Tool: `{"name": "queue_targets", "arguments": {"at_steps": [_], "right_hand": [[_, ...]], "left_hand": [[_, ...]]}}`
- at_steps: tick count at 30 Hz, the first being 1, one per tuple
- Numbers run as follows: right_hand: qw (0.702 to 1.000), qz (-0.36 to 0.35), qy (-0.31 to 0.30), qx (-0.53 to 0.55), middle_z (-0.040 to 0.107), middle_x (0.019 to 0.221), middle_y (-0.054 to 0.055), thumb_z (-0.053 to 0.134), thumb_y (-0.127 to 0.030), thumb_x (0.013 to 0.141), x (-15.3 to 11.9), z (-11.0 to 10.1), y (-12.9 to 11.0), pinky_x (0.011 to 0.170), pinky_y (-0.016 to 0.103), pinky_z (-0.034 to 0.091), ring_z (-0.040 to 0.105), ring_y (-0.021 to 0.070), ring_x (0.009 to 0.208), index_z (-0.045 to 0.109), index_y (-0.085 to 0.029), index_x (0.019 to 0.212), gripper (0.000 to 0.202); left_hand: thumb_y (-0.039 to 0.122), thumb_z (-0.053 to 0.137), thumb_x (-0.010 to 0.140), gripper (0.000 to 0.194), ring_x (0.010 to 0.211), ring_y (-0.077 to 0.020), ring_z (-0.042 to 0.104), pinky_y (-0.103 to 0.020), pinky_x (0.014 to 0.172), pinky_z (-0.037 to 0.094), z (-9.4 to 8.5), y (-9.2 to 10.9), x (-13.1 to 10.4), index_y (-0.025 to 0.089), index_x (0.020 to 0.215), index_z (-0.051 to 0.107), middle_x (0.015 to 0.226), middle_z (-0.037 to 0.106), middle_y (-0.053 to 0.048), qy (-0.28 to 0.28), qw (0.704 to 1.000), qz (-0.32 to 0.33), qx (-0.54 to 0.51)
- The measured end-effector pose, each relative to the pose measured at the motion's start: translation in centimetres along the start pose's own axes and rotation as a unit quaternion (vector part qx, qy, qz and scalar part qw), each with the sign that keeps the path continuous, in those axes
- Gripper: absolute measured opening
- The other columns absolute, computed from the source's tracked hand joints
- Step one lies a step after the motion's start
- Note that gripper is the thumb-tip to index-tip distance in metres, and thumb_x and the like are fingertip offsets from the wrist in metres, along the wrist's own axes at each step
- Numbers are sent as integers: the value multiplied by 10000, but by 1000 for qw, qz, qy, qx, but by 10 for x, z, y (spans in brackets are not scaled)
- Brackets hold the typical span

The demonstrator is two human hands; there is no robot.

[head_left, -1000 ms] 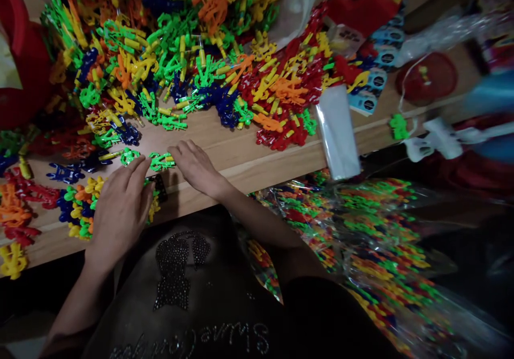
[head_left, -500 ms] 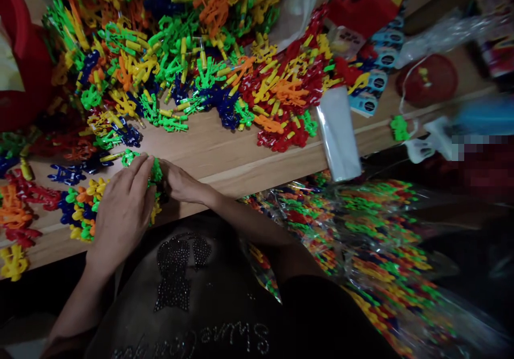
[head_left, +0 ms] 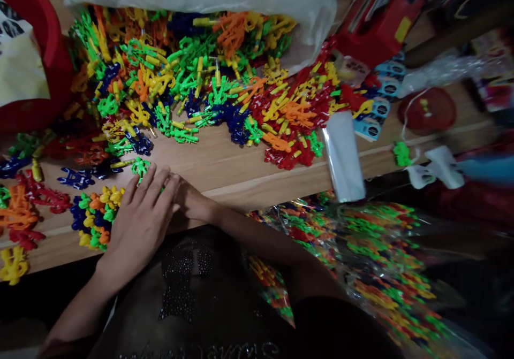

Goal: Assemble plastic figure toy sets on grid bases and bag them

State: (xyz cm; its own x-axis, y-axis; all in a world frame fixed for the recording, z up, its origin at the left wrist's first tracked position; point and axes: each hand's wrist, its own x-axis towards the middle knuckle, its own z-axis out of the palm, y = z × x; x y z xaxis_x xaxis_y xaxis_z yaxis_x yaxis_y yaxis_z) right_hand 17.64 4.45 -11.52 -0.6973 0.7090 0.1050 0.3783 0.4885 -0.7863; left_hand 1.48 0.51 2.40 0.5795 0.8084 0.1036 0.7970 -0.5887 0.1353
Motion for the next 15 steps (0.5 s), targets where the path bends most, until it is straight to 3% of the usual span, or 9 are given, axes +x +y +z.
{"name": "queue_targets", "arguments": {"at_steps": [3, 6, 11, 15], "right_hand": [[998, -42, -32, 27, 705, 1330, 127, 575, -108, 956, 10, -30, 1, 1185, 457, 514, 617, 243, 1313, 629, -188, 1286, 344], [998, -59, -23, -8, 718, 1291, 110, 520, -121, 1015, 41, -78, 10, 1128, 433, 532, 630, 225, 1262, 642, -211, 1274, 300], [975, -18, 103, -196, 644, 1435, 144, 499, -273, 1106, 155, -154, 40, 1213, 499, 432, 556, 278, 1358, 610, -191, 1363, 292], [943, 61, 80, -316, 590, 1556, 139, 492, -343, 1125, 246, -188, 46, 1199, 486, 452, 496, 321, 1442, 602, -167, 1403, 347]], "left_hand": [[232, 420, 1106, 447, 1457, -387, 591, -587, 1143, 551, 1, -4, 3, 61, 1469, 616, 1517, 662, -188, 1, 1000, 10, -2], [198, 427, 1089, 421, 1373, -361, 657, -547, 1088, 591, 3, -12, 2, 57, 1420, 646, 1441, 717, -173, 27, 1000, 1, 0], [167, 448, 1059, 391, 1324, -337, 689, -509, 1059, 602, 12, -21, -2, 72, 1359, 680, 1372, 757, -160, 78, 996, -4, 35], [138, 452, 1013, 410, 1271, -314, 718, -486, 1033, 612, 20, -27, -4, 76, 1338, 694, 1364, 762, -160, 104, 992, 12, 72]]}}
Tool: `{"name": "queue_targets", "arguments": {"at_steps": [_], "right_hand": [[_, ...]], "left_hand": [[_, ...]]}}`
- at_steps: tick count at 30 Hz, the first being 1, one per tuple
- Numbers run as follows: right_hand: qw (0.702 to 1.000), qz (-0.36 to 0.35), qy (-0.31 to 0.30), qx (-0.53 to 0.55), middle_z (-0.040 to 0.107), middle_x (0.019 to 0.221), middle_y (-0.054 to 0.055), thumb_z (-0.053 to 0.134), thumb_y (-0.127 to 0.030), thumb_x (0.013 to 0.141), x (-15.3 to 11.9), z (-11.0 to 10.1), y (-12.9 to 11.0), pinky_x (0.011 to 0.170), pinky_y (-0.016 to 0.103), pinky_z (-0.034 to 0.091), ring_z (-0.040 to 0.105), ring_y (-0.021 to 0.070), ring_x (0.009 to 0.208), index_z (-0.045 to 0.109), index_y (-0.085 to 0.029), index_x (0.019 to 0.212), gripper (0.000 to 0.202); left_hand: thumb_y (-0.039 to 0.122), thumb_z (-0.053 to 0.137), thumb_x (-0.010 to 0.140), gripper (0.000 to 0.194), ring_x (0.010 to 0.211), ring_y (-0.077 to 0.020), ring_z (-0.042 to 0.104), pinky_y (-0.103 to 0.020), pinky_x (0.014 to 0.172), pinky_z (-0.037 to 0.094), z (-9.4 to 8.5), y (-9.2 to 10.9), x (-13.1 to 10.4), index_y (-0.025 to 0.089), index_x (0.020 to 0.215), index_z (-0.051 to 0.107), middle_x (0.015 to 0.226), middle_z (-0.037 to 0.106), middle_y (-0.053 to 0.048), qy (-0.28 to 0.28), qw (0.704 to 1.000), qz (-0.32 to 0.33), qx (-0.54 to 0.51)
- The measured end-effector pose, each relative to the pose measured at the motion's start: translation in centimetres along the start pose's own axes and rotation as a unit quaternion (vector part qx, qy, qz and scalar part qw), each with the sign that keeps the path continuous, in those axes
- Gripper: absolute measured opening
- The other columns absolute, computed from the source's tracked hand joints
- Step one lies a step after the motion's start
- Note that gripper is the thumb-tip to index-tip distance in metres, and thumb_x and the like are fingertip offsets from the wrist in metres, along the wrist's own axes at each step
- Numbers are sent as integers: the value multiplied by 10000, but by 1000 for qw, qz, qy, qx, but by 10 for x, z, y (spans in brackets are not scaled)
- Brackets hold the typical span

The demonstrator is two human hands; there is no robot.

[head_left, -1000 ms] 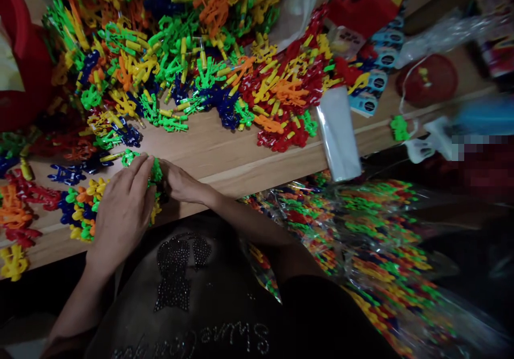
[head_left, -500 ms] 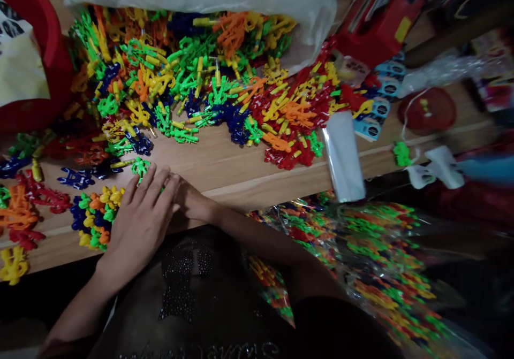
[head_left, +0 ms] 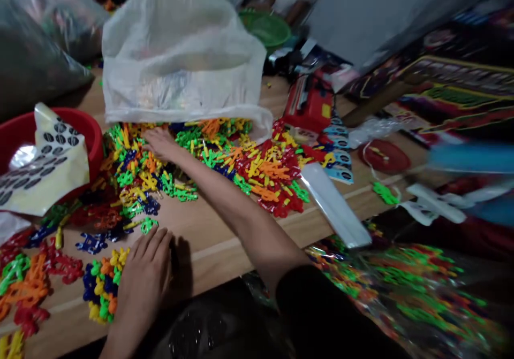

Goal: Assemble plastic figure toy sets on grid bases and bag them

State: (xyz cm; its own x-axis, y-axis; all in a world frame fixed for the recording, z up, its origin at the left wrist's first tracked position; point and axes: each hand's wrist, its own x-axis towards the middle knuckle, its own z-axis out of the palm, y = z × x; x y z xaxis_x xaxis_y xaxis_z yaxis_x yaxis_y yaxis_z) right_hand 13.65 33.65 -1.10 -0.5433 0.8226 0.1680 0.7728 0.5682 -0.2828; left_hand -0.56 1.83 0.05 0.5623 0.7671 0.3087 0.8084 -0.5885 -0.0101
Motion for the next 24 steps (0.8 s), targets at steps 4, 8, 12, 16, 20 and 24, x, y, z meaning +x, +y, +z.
{"name": "queue_targets", "arguments": {"at_steps": [4, 8, 12, 16, 20, 24], "right_hand": [[996, 10, -32, -87, 583, 1577, 88, 545, -363, 1113, 32, 3, -9, 1136, 464, 502, 534, 299, 1391, 643, -221, 1360, 302], [993, -3, -56, -104, 622, 1525, 87, 588, -314, 1080, 16, 18, -10, 1143, 577, 475, 572, 314, 1342, 669, -261, 1356, 292], [988, -6, -118, -97, 669, 1467, 135, 501, -418, 1109, -15, 24, 5, 1150, 644, 426, 601, 348, 1315, 671, -239, 1382, 368], [989, -30, -139, -45, 663, 1470, 162, 439, -479, 1120, -51, 14, 20, 1156, 643, 389, 588, 364, 1338, 685, -224, 1373, 436], [985, -89, -147, 24, 700, 1417, 125, 531, -465, 1101, -93, -5, 26, 1170, 546, 343, 576, 317, 1348, 747, -218, 1245, 358], [973, -124, -169, 96, 766, 1281, 74, 534, -446, 1115, -136, -22, 22, 1135, 461, 354, 639, 250, 1222, 773, -222, 1140, 328]], "left_hand": [[144, 461, 994, 422, 1249, -310, 736, -469, 996, 634, 8, -5, -4, 118, 1333, 712, 1369, 767, -132, 15, 1000, 3, 7], [150, 472, 990, 437, 1294, -317, 715, -495, 1028, 630, 10, -4, -8, 151, 1355, 713, 1402, 751, -129, 3, 1000, -13, -13], [168, 476, 1018, 423, 1348, -316, 683, -511, 1069, 610, 5, 0, -6, 158, 1375, 702, 1425, 737, -130, -11, 999, -29, -42], [192, 459, 1051, 411, 1348, -343, 677, -543, 1075, 601, -3, 2, -1, 103, 1379, 690, 1418, 735, -162, -31, 998, -31, -54], [220, 449, 1074, 412, 1373, -347, 661, -567, 1106, 581, -7, 3, 2, 107, 1390, 687, 1419, 732, -173, -45, 994, -50, -85], [252, 454, 1084, 406, 1388, -336, 653, -565, 1127, 570, -8, 3, 2, 140, 1393, 692, 1411, 737, -166, -48, 991, -67, -109]]}}
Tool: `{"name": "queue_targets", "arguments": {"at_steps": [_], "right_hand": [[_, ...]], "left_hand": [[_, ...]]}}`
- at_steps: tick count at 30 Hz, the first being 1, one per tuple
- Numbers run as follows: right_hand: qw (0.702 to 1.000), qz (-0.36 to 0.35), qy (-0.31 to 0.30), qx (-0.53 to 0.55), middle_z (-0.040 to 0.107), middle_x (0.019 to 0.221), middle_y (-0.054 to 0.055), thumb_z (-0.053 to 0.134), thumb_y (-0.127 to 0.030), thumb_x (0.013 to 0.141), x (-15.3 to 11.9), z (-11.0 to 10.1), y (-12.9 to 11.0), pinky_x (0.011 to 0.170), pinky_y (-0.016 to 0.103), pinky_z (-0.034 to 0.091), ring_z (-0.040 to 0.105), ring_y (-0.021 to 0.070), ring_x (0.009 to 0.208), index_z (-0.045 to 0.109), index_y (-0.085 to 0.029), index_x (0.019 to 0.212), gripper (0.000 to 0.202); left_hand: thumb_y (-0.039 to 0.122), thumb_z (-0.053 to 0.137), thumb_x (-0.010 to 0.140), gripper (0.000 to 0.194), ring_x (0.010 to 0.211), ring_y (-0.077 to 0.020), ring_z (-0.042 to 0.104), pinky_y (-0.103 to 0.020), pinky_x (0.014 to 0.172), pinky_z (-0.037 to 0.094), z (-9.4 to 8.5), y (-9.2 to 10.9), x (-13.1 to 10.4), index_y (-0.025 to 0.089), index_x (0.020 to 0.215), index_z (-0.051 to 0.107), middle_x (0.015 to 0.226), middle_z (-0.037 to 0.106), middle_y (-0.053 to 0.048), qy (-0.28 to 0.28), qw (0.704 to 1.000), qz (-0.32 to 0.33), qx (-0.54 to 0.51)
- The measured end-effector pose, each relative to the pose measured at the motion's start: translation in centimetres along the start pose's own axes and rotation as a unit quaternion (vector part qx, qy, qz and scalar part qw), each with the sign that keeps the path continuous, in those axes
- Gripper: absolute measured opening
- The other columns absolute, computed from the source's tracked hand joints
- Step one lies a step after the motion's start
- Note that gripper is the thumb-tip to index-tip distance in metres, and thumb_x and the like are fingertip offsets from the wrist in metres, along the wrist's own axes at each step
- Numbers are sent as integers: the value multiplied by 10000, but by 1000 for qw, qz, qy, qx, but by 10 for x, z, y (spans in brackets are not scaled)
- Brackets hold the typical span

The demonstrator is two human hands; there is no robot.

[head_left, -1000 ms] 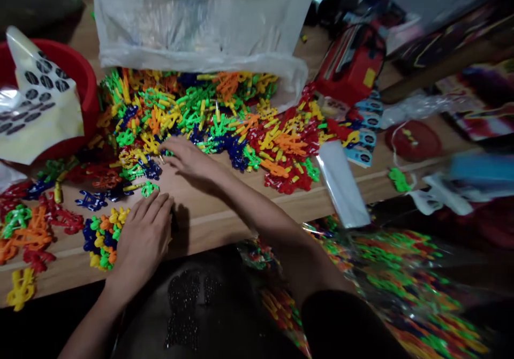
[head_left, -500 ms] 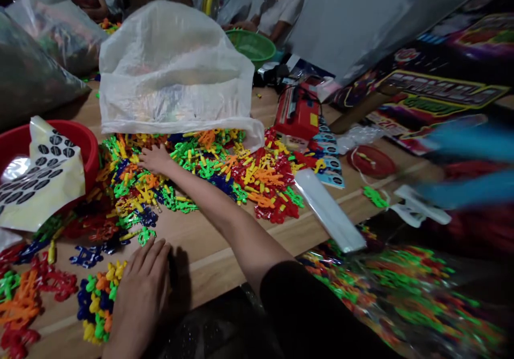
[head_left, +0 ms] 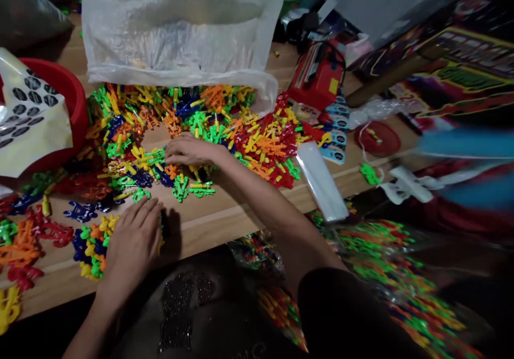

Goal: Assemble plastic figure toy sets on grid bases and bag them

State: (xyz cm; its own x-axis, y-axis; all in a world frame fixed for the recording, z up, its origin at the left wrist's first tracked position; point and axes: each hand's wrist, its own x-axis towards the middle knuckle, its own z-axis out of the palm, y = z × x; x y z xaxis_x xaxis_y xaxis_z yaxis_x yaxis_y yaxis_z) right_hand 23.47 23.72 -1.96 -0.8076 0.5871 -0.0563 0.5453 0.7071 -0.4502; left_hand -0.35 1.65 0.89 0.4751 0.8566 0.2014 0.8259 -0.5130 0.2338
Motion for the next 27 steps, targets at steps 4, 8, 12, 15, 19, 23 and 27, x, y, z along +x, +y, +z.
{"name": "queue_targets", "arguments": {"at_steps": [4, 8, 12, 15, 19, 23, 27], "right_hand": [[995, 32, 88, 23, 751, 1300, 99, 545, -327, 1110, -31, 9, -9, 1081, 424, 439, 652, 253, 1218, 744, -208, 1205, 251], [978, 112, 176, 8, 642, 1466, 165, 559, -121, 1035, -51, 35, -17, 1162, 543, 437, 552, 321, 1385, 722, -189, 1234, 267], [980, 75, 174, 60, 580, 1513, 146, 529, -83, 1015, -69, 57, -31, 1187, 509, 469, 531, 276, 1411, 671, -205, 1313, 352], [973, 87, 204, 68, 612, 1442, 115, 464, -74, 1030, -84, 58, -34, 1134, 460, 505, 578, 250, 1315, 663, -228, 1312, 378], [968, 127, 215, 9, 683, 1273, 127, 443, -75, 1036, -90, 52, -33, 1060, 468, 500, 574, 284, 1168, 704, -191, 1207, 333], [984, 103, 141, -33, 702, 1265, 109, 440, -57, 1030, -74, 58, -42, 1056, 462, 477, 548, 289, 1159, 697, -202, 1200, 341], [981, 158, 102, -57, 695, 1269, 117, 372, -48, 1036, -59, 62, -51, 1065, 452, 477, 543, 296, 1219, 653, -206, 1234, 378]], "left_hand": [[256, 439, 1083, 415, 1372, -354, 664, -587, 1103, 581, -1, 0, 0, 110, 1378, 693, 1399, 739, -185, -5, 1000, 8, 6], [256, 443, 1094, 406, 1364, -358, 667, -578, 1108, 582, -4, 2, 2, 92, 1383, 677, 1404, 738, -176, 0, 1000, 7, 27], [256, 436, 1100, 407, 1370, -361, 660, -580, 1111, 578, -5, 3, 3, 89, 1391, 666, 1408, 734, -172, -4, 1000, 4, 27], [259, 429, 1102, 407, 1391, -356, 647, -579, 1128, 562, -5, 3, 3, 104, 1392, 667, 1419, 729, -173, -12, 1000, -2, 18], [278, 406, 1115, 420, 1438, -367, 614, -635, 1205, 475, -9, 8, 4, 116, 1422, 643, 1485, 684, -191, -20, 999, -14, 23], [300, 405, 1118, 443, 1508, -358, 550, -634, 1257, 412, -11, 11, 6, 129, 1480, 595, 1556, 622, -210, -15, 1000, -21, 15], [292, 413, 1100, 452, 1472, -391, 580, -644, 1210, 462, -3, 3, 8, 153, 1496, 581, 1518, 653, -210, -8, 1000, -11, 19]]}}
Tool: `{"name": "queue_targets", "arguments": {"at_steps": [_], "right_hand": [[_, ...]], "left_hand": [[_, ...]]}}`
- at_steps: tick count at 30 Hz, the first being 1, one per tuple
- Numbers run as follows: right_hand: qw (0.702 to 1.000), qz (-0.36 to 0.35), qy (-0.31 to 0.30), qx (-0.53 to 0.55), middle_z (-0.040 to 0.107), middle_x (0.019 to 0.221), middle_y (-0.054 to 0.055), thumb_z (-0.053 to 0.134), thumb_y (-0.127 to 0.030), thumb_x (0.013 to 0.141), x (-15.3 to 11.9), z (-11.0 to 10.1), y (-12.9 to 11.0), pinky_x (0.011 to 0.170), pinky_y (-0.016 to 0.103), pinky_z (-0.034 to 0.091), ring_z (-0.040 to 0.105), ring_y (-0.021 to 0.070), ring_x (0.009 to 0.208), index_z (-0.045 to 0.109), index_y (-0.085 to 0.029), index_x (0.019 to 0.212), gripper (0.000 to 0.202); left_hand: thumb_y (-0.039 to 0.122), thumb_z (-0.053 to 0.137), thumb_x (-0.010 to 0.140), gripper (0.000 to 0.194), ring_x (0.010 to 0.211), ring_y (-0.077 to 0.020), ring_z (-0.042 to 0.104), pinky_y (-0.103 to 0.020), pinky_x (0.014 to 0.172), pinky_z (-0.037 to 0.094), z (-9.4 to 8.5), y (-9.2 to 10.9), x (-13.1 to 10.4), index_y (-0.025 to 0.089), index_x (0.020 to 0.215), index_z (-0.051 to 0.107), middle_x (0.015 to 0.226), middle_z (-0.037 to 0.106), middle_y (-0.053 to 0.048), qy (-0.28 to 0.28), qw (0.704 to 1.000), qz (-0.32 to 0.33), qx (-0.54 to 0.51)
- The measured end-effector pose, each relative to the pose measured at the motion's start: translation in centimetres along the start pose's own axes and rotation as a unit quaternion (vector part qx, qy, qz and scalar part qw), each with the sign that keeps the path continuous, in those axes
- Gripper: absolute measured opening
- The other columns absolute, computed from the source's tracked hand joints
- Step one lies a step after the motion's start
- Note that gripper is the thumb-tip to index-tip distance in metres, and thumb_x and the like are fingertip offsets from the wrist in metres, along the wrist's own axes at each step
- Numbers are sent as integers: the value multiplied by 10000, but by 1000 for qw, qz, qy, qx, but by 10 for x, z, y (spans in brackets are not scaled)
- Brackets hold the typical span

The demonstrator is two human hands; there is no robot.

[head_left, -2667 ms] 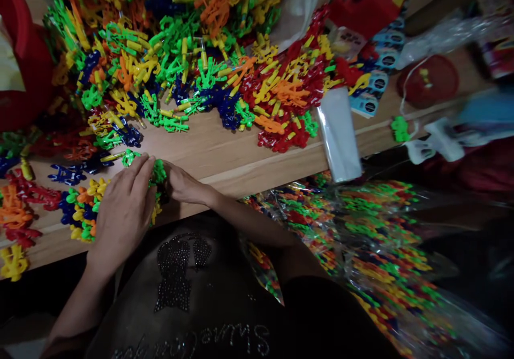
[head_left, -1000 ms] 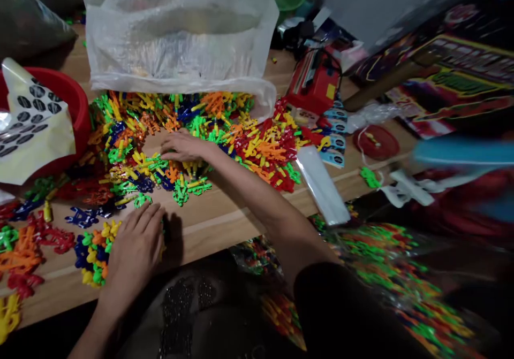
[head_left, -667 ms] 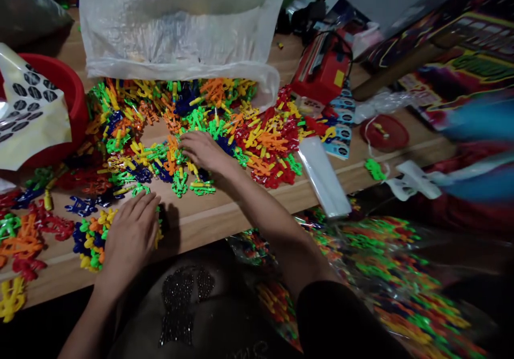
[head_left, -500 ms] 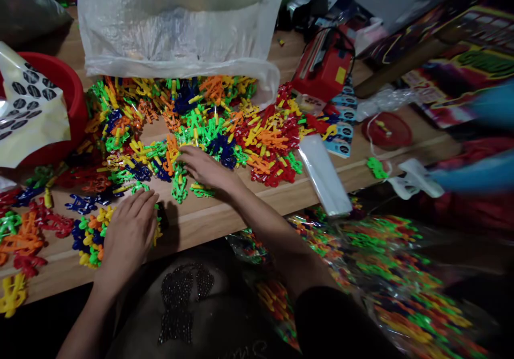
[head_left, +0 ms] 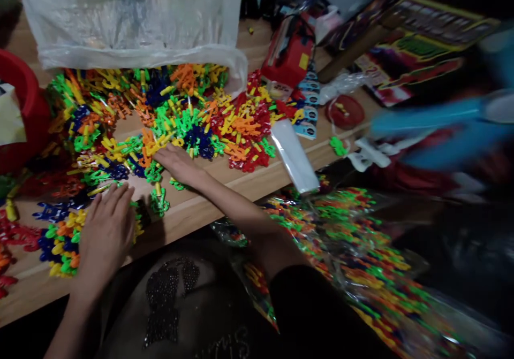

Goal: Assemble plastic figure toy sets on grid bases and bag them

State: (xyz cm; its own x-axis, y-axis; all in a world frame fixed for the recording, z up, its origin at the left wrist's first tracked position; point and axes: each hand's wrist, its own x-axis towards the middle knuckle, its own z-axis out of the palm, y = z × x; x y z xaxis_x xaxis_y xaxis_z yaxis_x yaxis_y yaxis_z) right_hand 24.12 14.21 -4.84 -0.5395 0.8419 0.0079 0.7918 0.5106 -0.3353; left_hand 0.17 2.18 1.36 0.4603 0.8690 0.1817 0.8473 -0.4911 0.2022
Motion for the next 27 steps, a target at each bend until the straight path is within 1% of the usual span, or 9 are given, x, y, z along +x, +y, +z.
{"name": "queue_targets", "arguments": {"at_steps": [3, 5, 8, 10, 12, 16, 19, 23, 27], "right_hand": [[999, 18, 10, 26, 674, 1303, 130, 340, 6, 989, -6, -1, -1, 1096, 441, 480, 553, 286, 1260, 602, -187, 1288, 442], [995, 9, 35, 94, 648, 1374, 146, 376, -4, 970, -19, 2, -5, 1127, 464, 486, 568, 284, 1283, 526, -171, 1395, 481], [971, -25, 69, 229, 605, 1466, 161, 439, -82, 984, -48, 17, -22, 1167, 509, 494, 578, 289, 1346, 422, -184, 1500, 527], [952, -37, 59, 297, 630, 1430, 161, 470, -157, 1008, -68, 33, -39, 1165, 518, 512, 591, 298, 1357, 480, -196, 1439, 432], [942, -14, 26, 335, 686, 1320, 153, 504, -232, 1020, -86, 51, -58, 1113, 516, 557, 642, 309, 1283, 562, -204, 1308, 295], [941, 54, -16, 333, 729, 1192, 147, 503, -217, 993, -101, 78, -90, 1017, 514, 608, 700, 315, 1129, 622, -207, 1105, 164], [951, 42, -17, 307, 728, 1154, 144, 454, -122, 942, -100, 88, -101, 1000, 495, 612, 697, 300, 1094, 625, -203, 1050, 218], [951, 48, 7, 306, 738, 1095, 100, 468, -127, 944, -99, 91, -97, 954, 434, 617, 697, 264, 1043, 633, -225, 1048, 219], [948, 72, 29, 309, 750, 1117, 119, 505, -140, 951, -97, 94, -88, 999, 445, 608, 703, 280, 1094, 652, -208, 1047, 189]], "left_hand": [[262, 415, 1092, 469, 1473, -390, 580, -638, 1207, 469, 5, -3, 1, 173, 1533, 548, 1522, 650, -208, 6, 1000, -1, -2], [254, 417, 1092, 463, 1475, -392, 578, -635, 1206, 473, 4, 1, 1, 175, 1526, 555, 1525, 647, -206, 7, 1000, -6, -7], [272, 417, 1105, 445, 1503, -370, 553, -612, 1232, 461, -3, 10, 1, 165, 1507, 575, 1546, 632, -200, 4, 999, -25, -26], [284, 409, 1116, 439, 1532, -341, 527, -583, 1263, 439, -7, 14, 2, 151, 1497, 583, 1559, 622, -196, 1, 999, -33, -36], [274, 403, 1120, 432, 1542, -317, 518, -559, 1285, 419, -10, 16, 2, 138, 1485, 590, 1560, 623, -191, -6, 999, -36, -37], [215, 404, 1102, 438, 1534, -309, 529, -541, 1292, 416, -9, 14, 0, 131, 1491, 586, 1555, 632, -177, -20, 999, -28, -28], [174, 411, 1079, 456, 1534, -322, 528, -543, 1287, 425, -6, 11, 0, 123, 1503, 573, 1547, 640, -169, -16, 1000, -11, -23], [148, 425, 1056, 469, 1517, -344, 542, -547, 1275, 451, -2, 9, -1, 83, 1496, 575, 1508, 666, -184, -9, 1000, 6, -27], [164, 425, 1060, 481, 1524, -329, 538, -549, 1268, 465, -2, 8, -2, 120, 1521, 556, 1517, 664, -167, -10, 999, 1, -38]]}}
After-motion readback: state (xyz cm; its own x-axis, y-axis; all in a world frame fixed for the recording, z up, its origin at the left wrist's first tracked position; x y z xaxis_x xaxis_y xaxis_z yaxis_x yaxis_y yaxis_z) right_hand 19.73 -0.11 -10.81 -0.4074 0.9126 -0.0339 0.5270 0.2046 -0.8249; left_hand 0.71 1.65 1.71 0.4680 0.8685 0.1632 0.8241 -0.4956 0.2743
